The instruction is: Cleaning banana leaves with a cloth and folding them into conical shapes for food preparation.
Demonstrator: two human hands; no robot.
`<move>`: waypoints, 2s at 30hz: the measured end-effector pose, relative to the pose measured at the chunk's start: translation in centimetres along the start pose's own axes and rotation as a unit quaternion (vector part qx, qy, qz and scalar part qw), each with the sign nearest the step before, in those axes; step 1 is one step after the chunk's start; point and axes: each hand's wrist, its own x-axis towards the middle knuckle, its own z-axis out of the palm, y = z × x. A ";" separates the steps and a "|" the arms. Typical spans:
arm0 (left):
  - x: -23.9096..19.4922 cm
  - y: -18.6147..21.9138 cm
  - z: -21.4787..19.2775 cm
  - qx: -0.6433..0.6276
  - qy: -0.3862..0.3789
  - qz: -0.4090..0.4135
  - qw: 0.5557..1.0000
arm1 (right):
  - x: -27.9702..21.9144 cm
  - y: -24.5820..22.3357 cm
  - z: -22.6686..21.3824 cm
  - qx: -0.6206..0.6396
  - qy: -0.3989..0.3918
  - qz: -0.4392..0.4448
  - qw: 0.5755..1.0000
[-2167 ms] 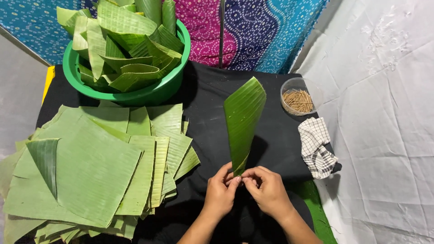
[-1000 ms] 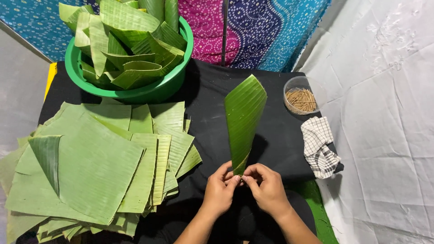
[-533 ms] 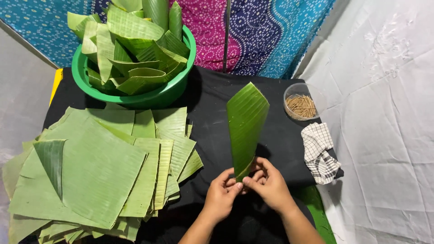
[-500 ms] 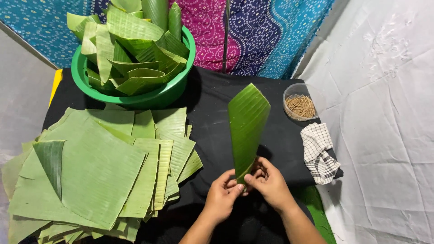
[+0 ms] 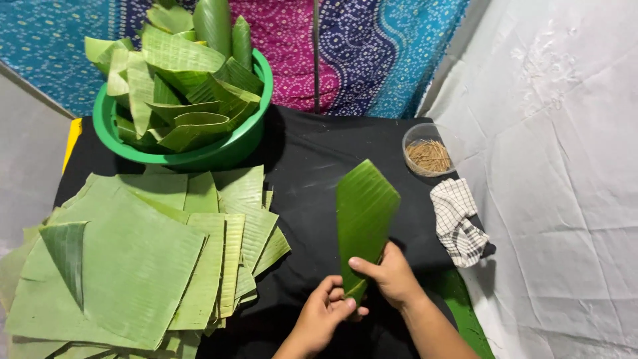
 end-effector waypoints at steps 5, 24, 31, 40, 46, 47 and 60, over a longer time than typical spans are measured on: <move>1.4 0.9 0.9 0.022 0.084 -0.054 0.995 | -0.1 0.5 -0.9 -0.031 -0.065 0.025 0.997; 1.9 4.4 1.2 0.173 0.162 -0.119 0.964 | 7.5 -2.2 -18.5 -0.573 0.259 -0.288 0.722; 2.0 4.5 1.0 0.200 0.160 -0.139 0.957 | 1.7 -1.1 -4.0 -0.273 -0.040 -0.316 0.908; 0.7 3.6 0.0 0.201 0.134 -0.135 0.961 | 4.9 1.5 -0.9 -0.632 -0.148 -0.399 0.648; 1.0 3.2 -0.1 0.193 0.139 -0.127 0.963 | 9.8 0.2 -4.5 -0.666 -0.067 -0.302 0.679; 0.9 3.5 0.1 0.198 0.139 -0.128 0.962 | 10.3 0.4 -4.9 -0.632 -0.041 -0.322 0.703; 1.0 3.9 0.5 0.198 0.142 -0.123 0.962 | 5.0 -3.7 -1.8 -0.465 0.073 -0.431 0.770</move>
